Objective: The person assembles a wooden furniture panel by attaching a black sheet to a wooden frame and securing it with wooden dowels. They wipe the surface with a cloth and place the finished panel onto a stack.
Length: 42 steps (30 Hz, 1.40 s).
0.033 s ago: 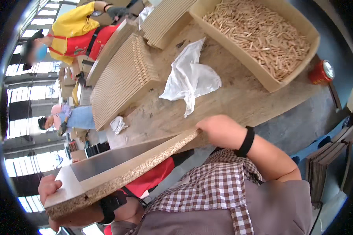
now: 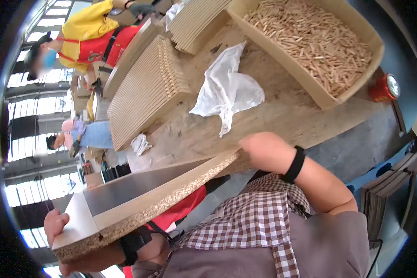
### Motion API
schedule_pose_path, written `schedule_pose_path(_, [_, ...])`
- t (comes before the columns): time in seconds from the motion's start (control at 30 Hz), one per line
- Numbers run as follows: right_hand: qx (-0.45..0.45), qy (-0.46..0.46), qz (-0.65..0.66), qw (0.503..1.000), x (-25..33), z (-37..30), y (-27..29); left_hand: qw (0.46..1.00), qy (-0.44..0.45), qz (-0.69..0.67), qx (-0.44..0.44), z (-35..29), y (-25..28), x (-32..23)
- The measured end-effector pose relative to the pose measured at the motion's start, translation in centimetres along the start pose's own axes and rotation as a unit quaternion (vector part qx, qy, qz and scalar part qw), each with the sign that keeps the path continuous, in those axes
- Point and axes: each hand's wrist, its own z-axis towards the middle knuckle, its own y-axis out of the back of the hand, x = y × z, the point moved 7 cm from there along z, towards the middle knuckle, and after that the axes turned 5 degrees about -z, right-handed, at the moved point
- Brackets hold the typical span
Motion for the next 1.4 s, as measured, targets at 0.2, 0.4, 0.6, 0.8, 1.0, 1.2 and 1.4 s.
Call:
schedule_pose_path(0.2, [0.042,0.022,0.038,0.998,-2.3,5.7,0.8,0.991,-0.129,-0.044,-0.013,0.9,-0.5,-2.1])
schedule_pose_path(0.4, [-0.039,-0.028,-0.011,0.999,-3.8,15.3,0.3,0.999,0.008,0.026,-0.030,1.5,-2.4,-3.3])
schedule_pose_path(0.6, [-0.017,0.184,-0.082,0.979,7.6,24.4,-3.7,0.997,0.020,0.058,0.050,1.0,-1.3,-3.2])
schedule_pose_path(0.8, [0.050,0.143,-0.280,0.948,10.6,34.1,-15.8,0.997,0.057,0.043,0.030,1.8,-2.2,-3.8])
schedule_pose_path(1.0, [0.077,0.150,-0.309,0.936,9.8,31.7,-14.0,0.991,0.107,0.051,0.066,1.4,-1.8,-3.9])
schedule_pose_path(1.2, [-0.195,0.339,-0.018,0.920,13.0,21.7,2.4,0.998,0.040,0.056,0.015,1.1,-1.0,-3.1])
schedule_pose_path(1.4, [-0.233,0.336,0.065,0.911,15.8,11.1,19.8,0.994,-0.058,-0.041,-0.081,1.4,-2.1,-1.6])
